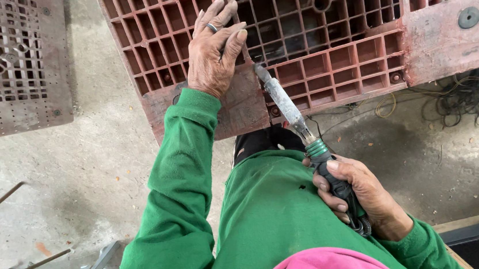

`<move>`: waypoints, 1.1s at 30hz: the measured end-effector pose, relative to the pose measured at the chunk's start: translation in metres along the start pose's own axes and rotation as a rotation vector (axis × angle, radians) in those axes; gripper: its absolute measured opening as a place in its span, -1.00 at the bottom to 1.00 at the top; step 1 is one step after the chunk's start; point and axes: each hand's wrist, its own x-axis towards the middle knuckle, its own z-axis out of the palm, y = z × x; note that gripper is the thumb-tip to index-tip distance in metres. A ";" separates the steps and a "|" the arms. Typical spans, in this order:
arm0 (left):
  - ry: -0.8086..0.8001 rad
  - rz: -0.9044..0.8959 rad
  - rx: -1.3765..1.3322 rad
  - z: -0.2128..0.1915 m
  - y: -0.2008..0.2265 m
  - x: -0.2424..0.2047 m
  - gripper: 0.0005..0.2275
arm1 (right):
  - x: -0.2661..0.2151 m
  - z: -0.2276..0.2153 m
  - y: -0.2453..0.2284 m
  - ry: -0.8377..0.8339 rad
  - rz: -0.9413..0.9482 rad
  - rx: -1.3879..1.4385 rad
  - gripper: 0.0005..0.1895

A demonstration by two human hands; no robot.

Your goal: The person uses a soldering iron to smooth the edges of a reddish-brown plastic grid panel. They hold the panel steady with one hand while applying the hot tip along the seams and corners to melt and flatten rough edges.

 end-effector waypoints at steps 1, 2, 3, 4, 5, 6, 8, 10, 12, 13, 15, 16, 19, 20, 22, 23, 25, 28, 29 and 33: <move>-0.004 -0.001 0.005 0.000 0.000 -0.001 -0.61 | 0.000 0.000 0.000 0.000 -0.002 -0.002 -0.44; -0.008 -0.001 0.011 0.000 0.000 -0.001 -0.61 | -0.001 0.000 0.000 -0.001 -0.005 -0.003 -0.44; -0.012 -0.001 0.016 0.000 0.000 -0.001 -0.61 | -0.001 0.000 0.000 0.006 -0.003 -0.009 -0.44; -0.010 -0.002 0.011 0.000 0.000 -0.002 -0.61 | -0.002 0.001 0.000 0.012 -0.001 -0.014 -0.44; -0.009 -0.002 0.007 0.000 0.000 -0.001 -0.61 | -0.002 0.001 -0.001 0.018 -0.001 -0.018 -0.43; -0.008 -0.001 0.002 0.000 -0.001 -0.001 -0.61 | -0.001 0.002 -0.001 0.019 -0.008 -0.022 -0.43; -0.009 -0.002 -0.001 0.000 -0.001 -0.002 -0.60 | -0.002 0.003 -0.001 0.023 -0.018 -0.030 -0.43; -0.007 -0.008 -0.005 0.001 -0.002 -0.001 -0.60 | -0.002 0.004 -0.002 0.031 -0.029 -0.028 -0.43; -0.003 -0.022 -0.007 0.001 -0.003 -0.002 -0.60 | -0.002 0.006 -0.002 0.040 -0.036 -0.036 -0.43; -0.003 -0.022 -0.005 0.001 -0.003 -0.002 -0.60 | -0.002 0.006 -0.002 0.047 -0.042 -0.044 -0.43; -0.003 -0.023 -0.002 0.002 -0.003 -0.002 -0.60 | -0.004 0.007 -0.002 0.022 -0.041 0.002 -0.43; -0.003 -0.025 -0.012 0.002 -0.003 -0.003 -0.60 | -0.006 0.007 -0.002 -0.009 -0.035 0.055 -0.43; 0.002 -0.025 -0.025 0.000 -0.003 -0.002 -0.61 | -0.006 0.007 -0.003 -0.073 -0.005 0.146 -0.42; 0.005 -0.025 -0.024 -0.001 -0.003 -0.002 -0.61 | -0.006 0.006 -0.003 -0.088 0.008 0.166 -0.42; 0.006 -0.014 -0.033 -0.001 -0.003 -0.003 -0.61 | -0.007 0.003 -0.001 -0.083 0.017 0.157 -0.41; 0.006 -0.004 -0.040 -0.001 -0.004 -0.003 -0.60 | -0.006 0.001 0.000 -0.078 0.023 0.154 -0.41; 0.001 0.004 -0.030 -0.001 -0.003 -0.004 -0.60 | -0.007 -0.003 0.002 -0.022 -0.024 0.002 -0.43; -0.019 0.006 0.014 -0.003 0.000 0.000 -0.60 | -0.009 -0.007 0.002 0.098 -0.087 -0.309 -0.49; -0.031 0.004 0.025 -0.003 0.002 -0.001 -0.59 | -0.012 -0.008 0.003 0.145 -0.100 -0.426 -0.50; -0.117 0.012 0.112 -0.003 0.007 -0.003 -0.51 | -0.029 -0.005 0.003 0.433 -0.134 -0.902 -0.39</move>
